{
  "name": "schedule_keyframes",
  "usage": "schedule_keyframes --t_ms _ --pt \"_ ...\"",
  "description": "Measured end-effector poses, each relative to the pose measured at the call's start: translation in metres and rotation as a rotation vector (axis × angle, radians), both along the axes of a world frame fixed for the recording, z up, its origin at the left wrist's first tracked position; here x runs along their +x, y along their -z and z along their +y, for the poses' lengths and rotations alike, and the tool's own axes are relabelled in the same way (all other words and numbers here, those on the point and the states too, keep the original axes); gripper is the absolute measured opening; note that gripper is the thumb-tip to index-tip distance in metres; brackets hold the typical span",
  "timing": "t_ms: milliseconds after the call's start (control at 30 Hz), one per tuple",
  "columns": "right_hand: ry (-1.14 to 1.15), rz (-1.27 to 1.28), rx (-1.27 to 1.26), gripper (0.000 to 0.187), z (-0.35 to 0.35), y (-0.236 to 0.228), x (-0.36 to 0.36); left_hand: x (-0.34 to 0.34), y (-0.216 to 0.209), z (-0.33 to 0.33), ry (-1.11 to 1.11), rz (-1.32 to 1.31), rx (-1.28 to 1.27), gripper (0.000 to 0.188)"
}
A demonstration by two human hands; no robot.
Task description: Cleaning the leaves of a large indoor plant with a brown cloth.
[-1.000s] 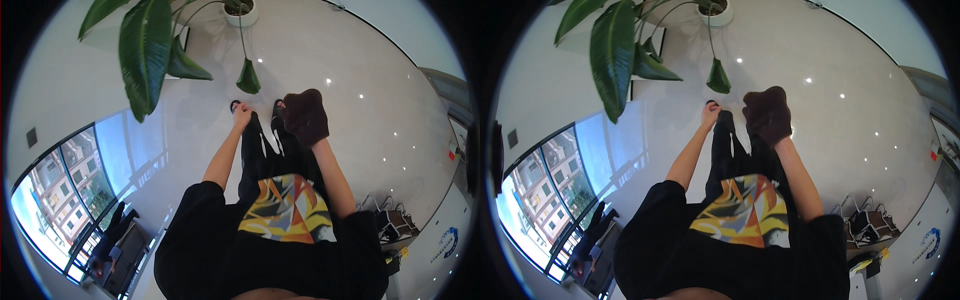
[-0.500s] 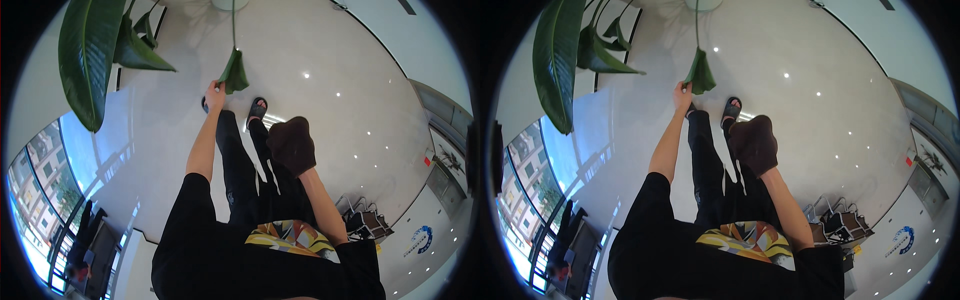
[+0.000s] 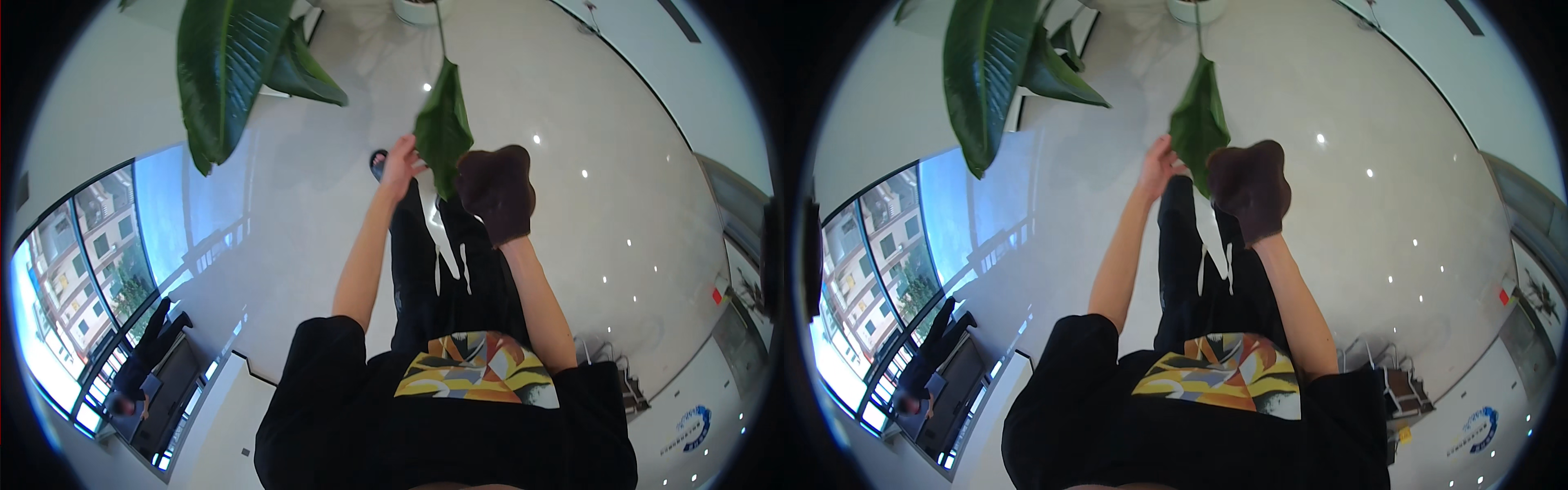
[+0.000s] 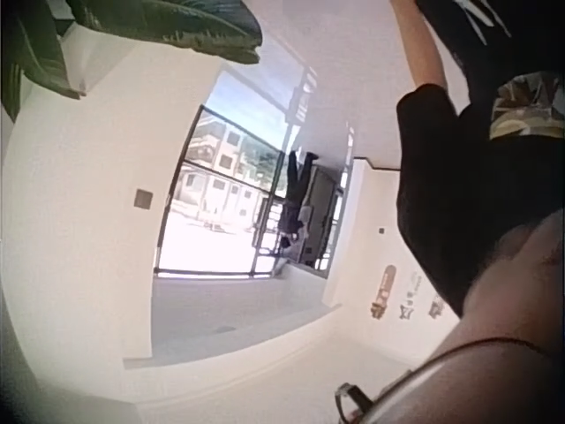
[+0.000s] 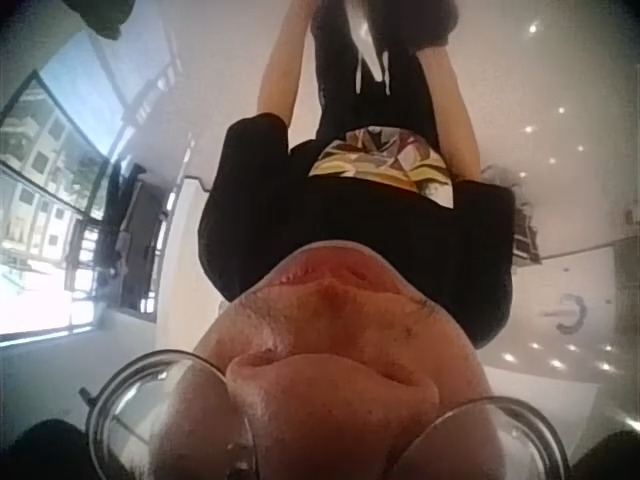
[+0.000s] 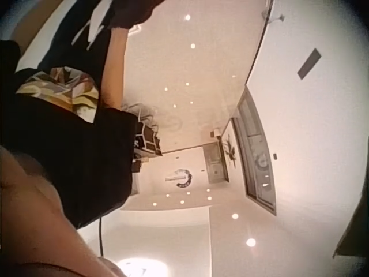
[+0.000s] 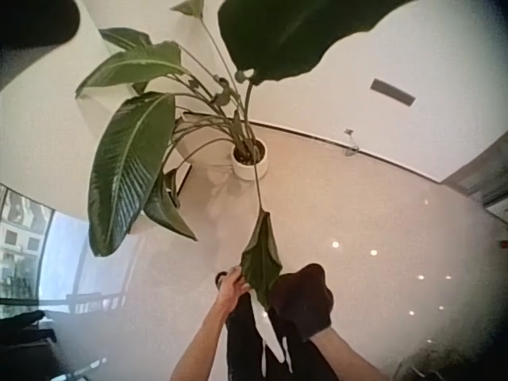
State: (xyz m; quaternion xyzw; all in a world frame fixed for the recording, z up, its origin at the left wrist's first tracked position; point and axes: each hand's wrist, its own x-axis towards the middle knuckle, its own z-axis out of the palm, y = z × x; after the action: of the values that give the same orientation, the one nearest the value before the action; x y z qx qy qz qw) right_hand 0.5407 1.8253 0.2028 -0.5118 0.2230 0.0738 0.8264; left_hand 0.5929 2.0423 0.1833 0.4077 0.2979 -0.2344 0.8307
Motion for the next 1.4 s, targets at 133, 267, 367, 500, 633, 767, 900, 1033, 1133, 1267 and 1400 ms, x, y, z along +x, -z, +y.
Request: schedule_keyframes --t_ms 133,267,367,500,633,767,900,1033,1133,1267,1400 --pt "-0.248 -0.145 -0.610 0.047 0.025 -0.026 0.014 -0.014 0.024 -0.011 0.135 -0.036 0.040 0.049" --pt "-0.502 -0.148 -1.227 0.050 0.044 -0.096 0.024 -0.004 0.050 -0.031 0.279 -0.154 0.139 0.050" --pt "-0.164 -0.013 -0.564 0.036 0.035 -0.048 -0.010 0.002 0.079 -0.046 0.185 -0.094 0.245 0.055" --pt "-0.223 -0.033 -0.770 0.029 0.010 -0.034 -0.033 0.004 0.112 -0.058 0.097 -0.061 0.679 0.045" --pt "-0.500 0.217 -0.840 0.030 0.022 -0.079 -0.006 -0.017 0.167 -0.031 0.078 0.089 1.018 0.067" --pt "-0.632 0.049 -1.464 0.034 -0.009 -0.057 -0.037 -0.016 0.186 -0.034 0.196 -0.096 1.223 0.079" --pt "-0.905 0.061 -1.567 0.031 0.006 -0.094 -0.014 -0.014 0.176 -0.030 0.231 0.070 0.432 0.059" --pt "-0.664 0.114 -1.394 0.032 -0.005 -0.040 -0.044 -0.016 0.155 -0.031 -0.044 0.130 0.228 0.042" --pt "-0.303 0.262 -0.786 0.031 -0.002 -0.015 -0.050 -0.032 0.127 -0.028 -0.221 0.093 -0.060 0.038" --pt "-0.131 0.129 -0.305 0.028 0.029 -0.054 -0.013 -0.051 0.051 -0.025 -0.078 0.077 -0.411 0.041" --pt "-0.404 0.140 -0.403 0.032 0.032 -0.066 -0.010 -0.065 0.032 -0.031 -0.088 0.040 -0.292 0.029"
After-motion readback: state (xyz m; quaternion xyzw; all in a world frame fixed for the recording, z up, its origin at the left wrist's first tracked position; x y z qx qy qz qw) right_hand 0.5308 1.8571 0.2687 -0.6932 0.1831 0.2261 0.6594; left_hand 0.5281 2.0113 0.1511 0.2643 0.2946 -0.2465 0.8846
